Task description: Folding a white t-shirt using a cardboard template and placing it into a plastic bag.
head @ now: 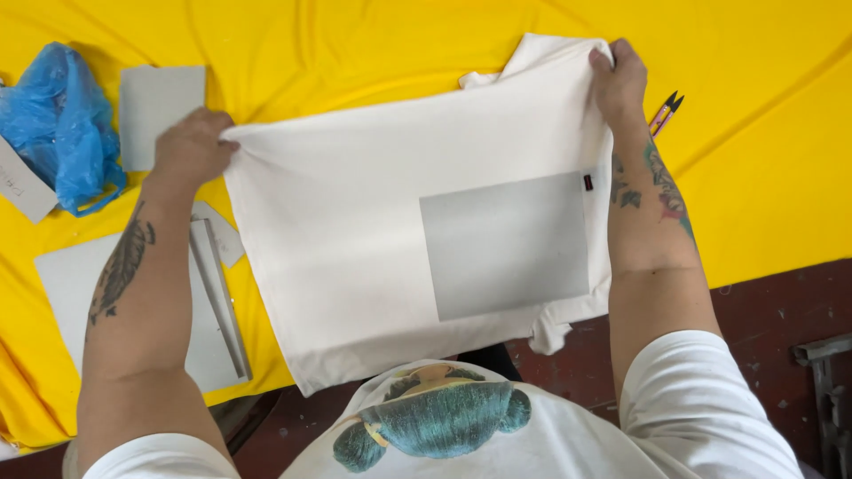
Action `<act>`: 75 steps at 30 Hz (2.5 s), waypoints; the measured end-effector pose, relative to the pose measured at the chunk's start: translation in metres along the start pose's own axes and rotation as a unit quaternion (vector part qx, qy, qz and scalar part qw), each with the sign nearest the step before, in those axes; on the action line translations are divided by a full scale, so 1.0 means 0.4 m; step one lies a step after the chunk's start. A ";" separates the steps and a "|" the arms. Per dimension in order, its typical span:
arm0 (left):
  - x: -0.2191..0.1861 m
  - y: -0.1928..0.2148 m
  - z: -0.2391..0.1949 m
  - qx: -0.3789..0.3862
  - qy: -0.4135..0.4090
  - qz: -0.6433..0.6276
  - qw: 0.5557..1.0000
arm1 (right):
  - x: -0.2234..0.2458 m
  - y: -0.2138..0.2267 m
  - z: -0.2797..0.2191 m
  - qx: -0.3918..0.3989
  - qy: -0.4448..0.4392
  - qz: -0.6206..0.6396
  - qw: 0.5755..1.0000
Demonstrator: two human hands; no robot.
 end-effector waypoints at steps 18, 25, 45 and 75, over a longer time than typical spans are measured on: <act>-0.467 -0.250 -0.137 -0.220 -0.102 -0.290 0.926 | 0.059 -0.058 -0.582 -0.052 0.237 -0.171 0.955; -0.803 -0.276 -0.306 -0.019 0.051 -0.451 0.891 | -0.245 0.078 -0.792 -0.075 -0.090 -0.069 0.991; -0.908 -0.356 -0.096 -0.025 0.063 -0.673 0.737 | -0.378 0.047 -0.571 -0.136 0.002 -0.145 0.980; -0.800 -0.217 -0.418 -0.305 -0.055 -0.477 0.823 | -0.542 0.172 -0.141 -0.153 -0.051 0.018 0.987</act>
Point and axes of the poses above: each hand's wrist, its own z-axis towards the middle knuckle, its own y-axis out of the back of the hand, x = y × z, the point moved 9 cm from there along z, towards the middle knuckle, and after that the axes turned 9 degrees about x, right-handed, at the moved point
